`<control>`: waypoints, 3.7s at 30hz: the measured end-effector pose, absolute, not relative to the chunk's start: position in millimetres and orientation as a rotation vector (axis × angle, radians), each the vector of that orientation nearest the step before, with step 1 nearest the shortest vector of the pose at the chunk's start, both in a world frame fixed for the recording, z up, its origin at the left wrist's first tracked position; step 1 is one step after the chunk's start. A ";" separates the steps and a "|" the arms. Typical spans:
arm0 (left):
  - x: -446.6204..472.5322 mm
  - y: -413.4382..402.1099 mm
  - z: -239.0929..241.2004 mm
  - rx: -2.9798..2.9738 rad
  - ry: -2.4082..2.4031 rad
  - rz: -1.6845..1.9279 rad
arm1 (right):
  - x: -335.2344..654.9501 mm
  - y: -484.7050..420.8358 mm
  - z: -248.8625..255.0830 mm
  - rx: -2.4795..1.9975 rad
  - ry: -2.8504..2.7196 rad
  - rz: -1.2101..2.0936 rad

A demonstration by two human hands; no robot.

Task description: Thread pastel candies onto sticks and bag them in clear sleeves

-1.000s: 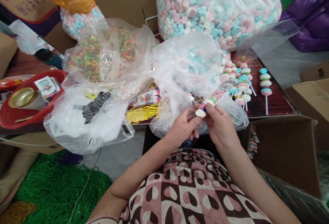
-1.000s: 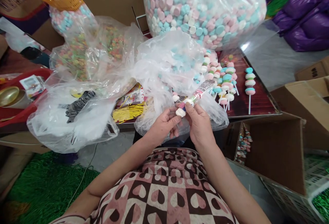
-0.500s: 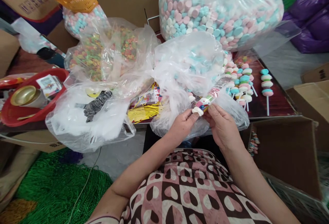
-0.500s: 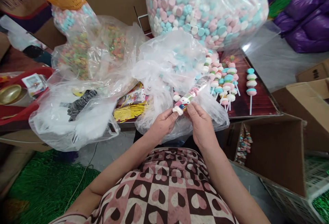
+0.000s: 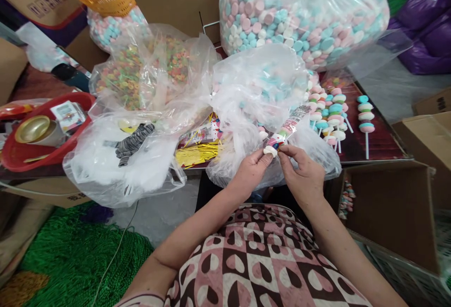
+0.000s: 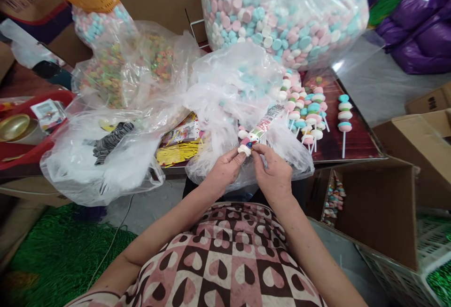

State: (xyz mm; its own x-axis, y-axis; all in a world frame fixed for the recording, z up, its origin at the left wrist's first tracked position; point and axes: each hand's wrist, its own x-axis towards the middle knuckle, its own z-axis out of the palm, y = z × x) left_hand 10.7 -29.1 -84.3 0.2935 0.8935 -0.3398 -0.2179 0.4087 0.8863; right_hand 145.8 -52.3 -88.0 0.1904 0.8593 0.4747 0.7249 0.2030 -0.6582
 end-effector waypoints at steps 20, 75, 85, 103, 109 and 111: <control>10.8 -28.7 -92.9 0.921 1.055 0.832 | 151.6 -41.2 -98.3 -1.514 -1.773 -0.131; -6.5 -20.5 -73.9 0.839 0.639 0.416 | 150.6 -57.0 -82.7 -1.455 -1.225 0.865; -6.9 -14.3 -66.3 1.170 0.902 0.455 | 159.2 -57.9 -78.3 -1.452 -1.536 0.623; 19.4 -26.9 -76.9 0.800 0.989 0.761 | 161.7 -52.9 -95.0 -1.453 -1.789 0.085; 2.4 -16.6 -67.2 0.757 0.799 0.594 | 166.2 -55.2 -86.3 -1.479 -1.709 0.283; -3.0 -13.2 -66.8 0.846 0.782 0.557 | 167.0 -56.3 -82.5 -1.444 -1.710 0.370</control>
State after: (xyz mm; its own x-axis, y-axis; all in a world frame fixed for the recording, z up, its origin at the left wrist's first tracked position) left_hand -3.0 -13.2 -66.8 0.5987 0.7052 -0.3799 -0.1293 0.5531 0.8230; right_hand 167.0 -56.3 -82.5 0.0233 0.9129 0.4075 0.6629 0.2910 -0.6898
